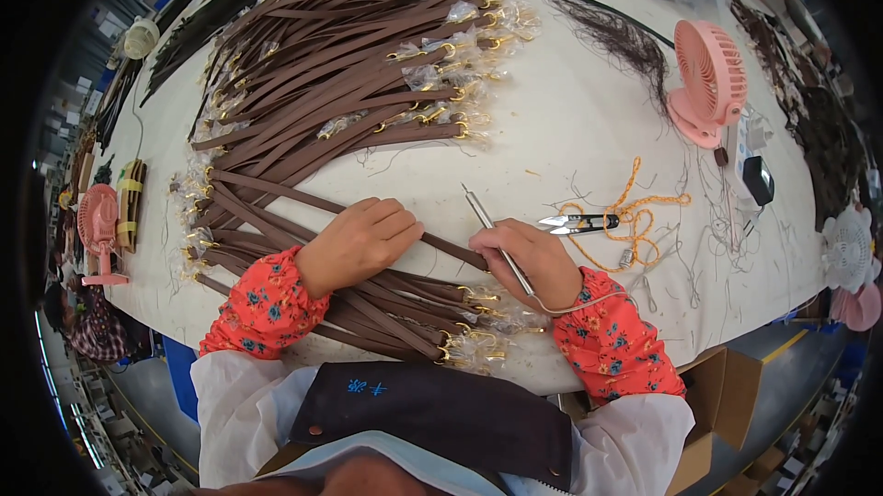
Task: Assembling hardware onto leather straps in a workshop.
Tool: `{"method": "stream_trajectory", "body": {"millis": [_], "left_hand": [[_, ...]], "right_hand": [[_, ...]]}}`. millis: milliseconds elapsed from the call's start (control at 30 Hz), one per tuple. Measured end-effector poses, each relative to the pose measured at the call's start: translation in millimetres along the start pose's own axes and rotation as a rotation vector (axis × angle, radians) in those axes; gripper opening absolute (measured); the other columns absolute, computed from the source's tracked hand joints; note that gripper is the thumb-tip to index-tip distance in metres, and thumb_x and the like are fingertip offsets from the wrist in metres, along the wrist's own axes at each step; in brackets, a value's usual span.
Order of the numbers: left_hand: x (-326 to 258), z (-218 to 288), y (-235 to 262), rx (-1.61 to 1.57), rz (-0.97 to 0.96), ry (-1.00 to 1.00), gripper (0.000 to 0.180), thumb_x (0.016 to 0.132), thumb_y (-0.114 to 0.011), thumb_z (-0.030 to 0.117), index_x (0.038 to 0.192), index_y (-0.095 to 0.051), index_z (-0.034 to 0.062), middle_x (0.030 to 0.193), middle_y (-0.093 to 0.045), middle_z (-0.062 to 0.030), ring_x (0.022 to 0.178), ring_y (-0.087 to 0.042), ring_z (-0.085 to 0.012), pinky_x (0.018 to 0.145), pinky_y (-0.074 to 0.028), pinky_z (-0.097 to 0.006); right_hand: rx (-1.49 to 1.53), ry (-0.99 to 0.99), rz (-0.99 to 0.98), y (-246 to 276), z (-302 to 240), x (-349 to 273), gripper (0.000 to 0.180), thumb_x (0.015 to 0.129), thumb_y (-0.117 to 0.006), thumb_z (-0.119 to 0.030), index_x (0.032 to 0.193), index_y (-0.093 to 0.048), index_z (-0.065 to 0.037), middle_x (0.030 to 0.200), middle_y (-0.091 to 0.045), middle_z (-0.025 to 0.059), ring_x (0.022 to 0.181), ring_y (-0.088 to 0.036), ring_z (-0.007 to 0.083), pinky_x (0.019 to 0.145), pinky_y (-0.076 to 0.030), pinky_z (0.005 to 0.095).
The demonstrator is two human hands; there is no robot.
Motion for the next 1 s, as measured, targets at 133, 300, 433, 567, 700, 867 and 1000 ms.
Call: {"method": "stream_trajectory", "body": {"millis": [133, 300, 433, 567, 700, 867, 1000], "left_hand": [[-2, -7, -2, -0.090, 0.085, -0.004, 0.029, 0.072, -0.061, 0.007, 0.100, -0.063, -0.0012, 0.089, -0.059, -0.0071, 0.087, -0.059, -0.0234, 0.073, -0.052, -0.035], [0, -9, -7, -0.124, 0.112, -0.017, 0.027, 0.072, -0.060, 0.006, 0.098, -0.062, 0.0006, 0.089, -0.059, -0.0076, 0.085, -0.059, -0.0239, 0.072, -0.052, -0.035], [3, -17, -9, -0.309, 0.208, 0.105, 0.014, 0.078, -0.062, 0.007, 0.092, -0.061, 0.0034, 0.083, -0.056, -0.0069, 0.084, -0.057, -0.0257, 0.071, -0.050, -0.038], [4, -30, -13, -0.533, 0.208, 0.274, 0.007, 0.086, -0.065, 0.008, 0.092, -0.062, 0.0043, 0.083, -0.057, -0.0106, 0.083, -0.057, -0.0309, 0.071, -0.049, -0.040], [5, -30, -14, -0.537, 0.198, 0.287, 0.008, 0.087, -0.066, 0.009, 0.091, -0.062, 0.0042, 0.082, -0.058, -0.0109, 0.082, -0.057, -0.0313, 0.071, -0.049, -0.040], [5, -30, -14, -0.531, 0.192, 0.280, 0.008, 0.087, -0.065, 0.010, 0.091, -0.062, 0.0042, 0.082, -0.058, -0.0109, 0.082, -0.058, -0.0312, 0.071, -0.049, -0.040], [4, -29, -15, -0.529, 0.197, 0.284, 0.008, 0.087, -0.065, 0.010, 0.092, -0.062, 0.0042, 0.083, -0.058, -0.0109, 0.082, -0.058, -0.0312, 0.071, -0.049, -0.040]], "right_hand": [[-0.038, 0.000, 0.019, 2, -2, 1, 0.031, 0.080, -0.064, 0.009, 0.107, -0.059, -0.008, 0.083, -0.062, 0.0105, 0.072, -0.062, 0.0257, 0.063, -0.050, 0.0332], [-0.055, 0.007, 0.027, 4, -2, 2, 0.030, 0.081, -0.065, 0.007, 0.107, -0.060, -0.008, 0.083, -0.063, 0.0107, 0.072, -0.062, 0.0269, 0.063, -0.050, 0.0344], [-0.210, 0.124, 0.105, 12, -13, 5, 0.024, 0.086, -0.064, 0.003, 0.108, -0.059, -0.005, 0.088, -0.066, 0.0107, 0.076, -0.064, 0.0271, 0.068, -0.052, 0.0326], [0.090, -0.141, 0.081, 10, 0, -4, 0.017, 0.095, -0.059, -0.006, 0.112, -0.058, -0.003, 0.094, -0.069, 0.0115, 0.081, -0.067, 0.0225, 0.072, -0.053, 0.0297], [0.536, -0.309, -0.005, -4, 14, -12, 0.023, 0.101, -0.051, -0.015, 0.117, -0.057, 0.000, 0.096, -0.070, 0.0123, 0.083, -0.068, 0.0166, 0.074, -0.054, 0.0279], [0.516, -0.317, -0.093, -11, 16, -11, 0.025, 0.101, -0.051, -0.015, 0.120, -0.057, 0.000, 0.096, -0.070, 0.0123, 0.081, -0.069, 0.0162, 0.074, -0.054, 0.0276], [0.482, -0.232, -0.115, -11, 11, -8, 0.025, 0.101, -0.053, -0.016, 0.120, -0.059, -0.001, 0.096, -0.070, 0.0121, 0.081, -0.068, 0.0166, 0.074, -0.055, 0.0282]]}}
Point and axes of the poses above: each hand's wrist, its own x-axis towards the middle knuckle, its own y-axis out of the back of the hand, z = x × y, the point moved 9 cm from there along x, towards the middle knuckle
